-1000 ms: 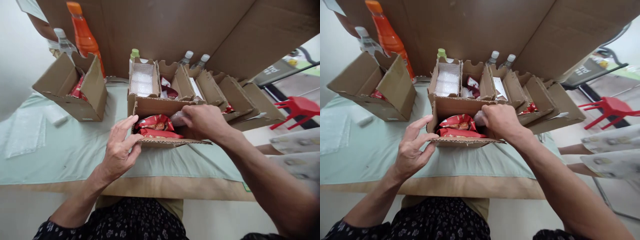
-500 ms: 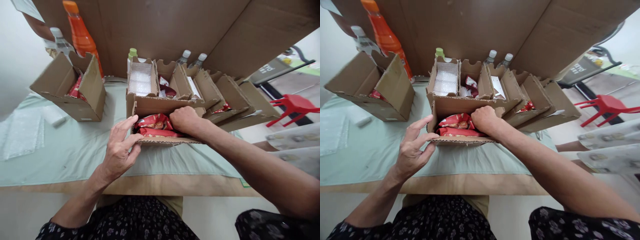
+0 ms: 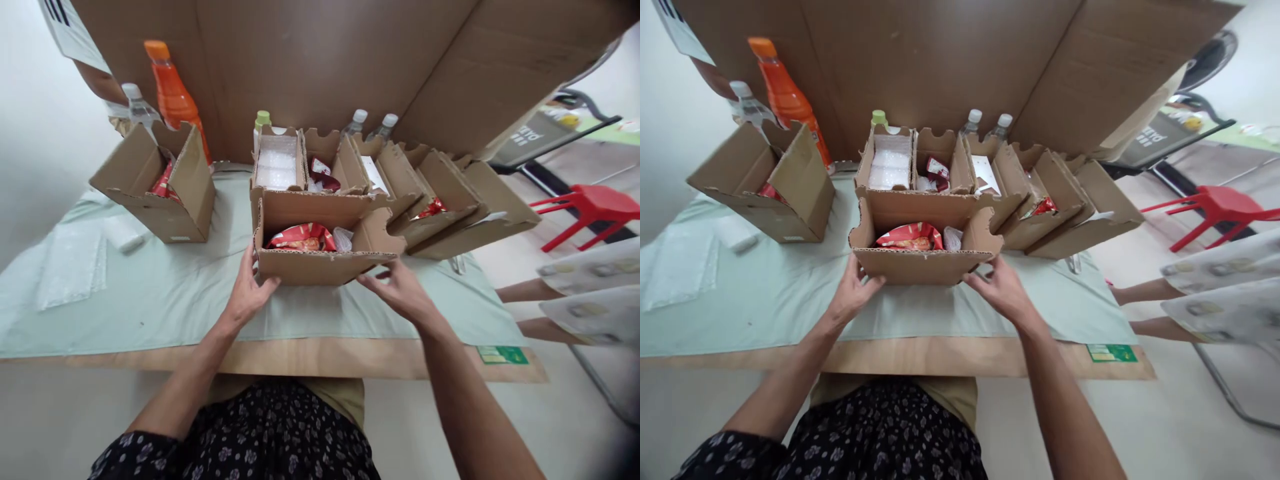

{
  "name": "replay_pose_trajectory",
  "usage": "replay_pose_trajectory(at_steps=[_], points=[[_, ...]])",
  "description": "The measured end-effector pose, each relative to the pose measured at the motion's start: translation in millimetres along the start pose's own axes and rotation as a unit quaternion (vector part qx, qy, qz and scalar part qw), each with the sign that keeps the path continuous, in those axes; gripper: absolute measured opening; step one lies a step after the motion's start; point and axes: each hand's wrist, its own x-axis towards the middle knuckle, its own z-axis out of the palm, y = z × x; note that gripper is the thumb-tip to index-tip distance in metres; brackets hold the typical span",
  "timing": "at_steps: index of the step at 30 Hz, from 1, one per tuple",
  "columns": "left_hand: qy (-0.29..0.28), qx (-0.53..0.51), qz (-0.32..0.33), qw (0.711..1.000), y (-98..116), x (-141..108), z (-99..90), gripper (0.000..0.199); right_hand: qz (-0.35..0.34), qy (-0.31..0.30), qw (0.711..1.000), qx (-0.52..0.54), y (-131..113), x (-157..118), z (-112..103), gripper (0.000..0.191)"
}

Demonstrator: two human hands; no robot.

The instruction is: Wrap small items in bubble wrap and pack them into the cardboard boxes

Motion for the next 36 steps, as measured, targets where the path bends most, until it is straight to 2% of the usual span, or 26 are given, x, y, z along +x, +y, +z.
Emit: replay_pose_trajectory(at_steps=[2,5,8,11,13,15,17,19,22,25,28,32,34,36], points=[[-0.009,-0.017,-0.002,1.0,-2.5,4.8,10.3,0.08,0.003,-0.007,0.997,0.075,2.8,6.9,31.3,0.056],[-0.002,-0.007,-0.006,1.0,1.5,-5.0,10.0,0.074,0.015,0.025,0.994,0.105,-0.1,-6.3,53.4,0.053],[-0.007,0.04,-0.019,0.999,7.0,-41.5,-10.7,0.066,0.011,0.041,0.997,0.07,-3.8,-47.9,57.2,0.048],[0.002,0.071,-0.029,0.997,9.5,-82.8,-41.8,0.058,-0.021,0.006,0.996,0.082,-17.2,-80.2,61.8,0.044],[0.039,0.072,-0.037,0.996,12.0,-94.3,-60.0,0.059,-0.061,-0.014,0.993,0.096,-33.2,-79.8,67.1,0.047],[0.075,0.069,-0.025,0.994,17.8,-88.1,-68.7,0.065,-0.096,-0.012,0.99,0.106,-49.1,-64.7,69.3,0.055],[0.082,0.06,0.006,0.995,26.8,-72.3,-64.5,0.07,-0.101,0.011,0.989,0.112,-58.6,-48.2,64.2,0.058],[0.059,0.047,0.033,0.997,35.8,-59.1,-50.3,0.07,-0.081,0.052,0.99,0.104,-59.2,-43.4,52.6,0.055],[0.008,0.04,0.037,0.998,40.4,-59.1,-27.1,0.065,-0.061,0.105,0.99,0.075,-48.2,-64.3,35.1,0.047],[0.005,0.029,-0.001,1.0,29.5,-73.4,-24.1,0.057,-0.039,0.093,0.993,0.067,-37.9,-97.9,38.7,0.043],[0.046,0.016,-0.03,0.998,15.0,-75.4,-51.8,0.055,-0.032,0.053,0.994,0.087,-39.2,-119.8,70.5,0.048],[0.081,0.025,-0.021,0.996,12.4,-46.0,-110.0,0.054,-0.074,0.002,0.99,0.117,-51.6,-129.8,120.4,0.063],[0.105,0.039,0.003,0.994,13.9,-30.7,-129.8,0.058,-0.113,-0.036,0.984,0.131,-52.6,-130.0,133.4,0.071],[0.146,0.056,0.014,0.988,11.3,-25.4,-135.7,0.064,-0.122,-0.047,0.981,0.141,-46.3,-124.8,136.7,0.071]])
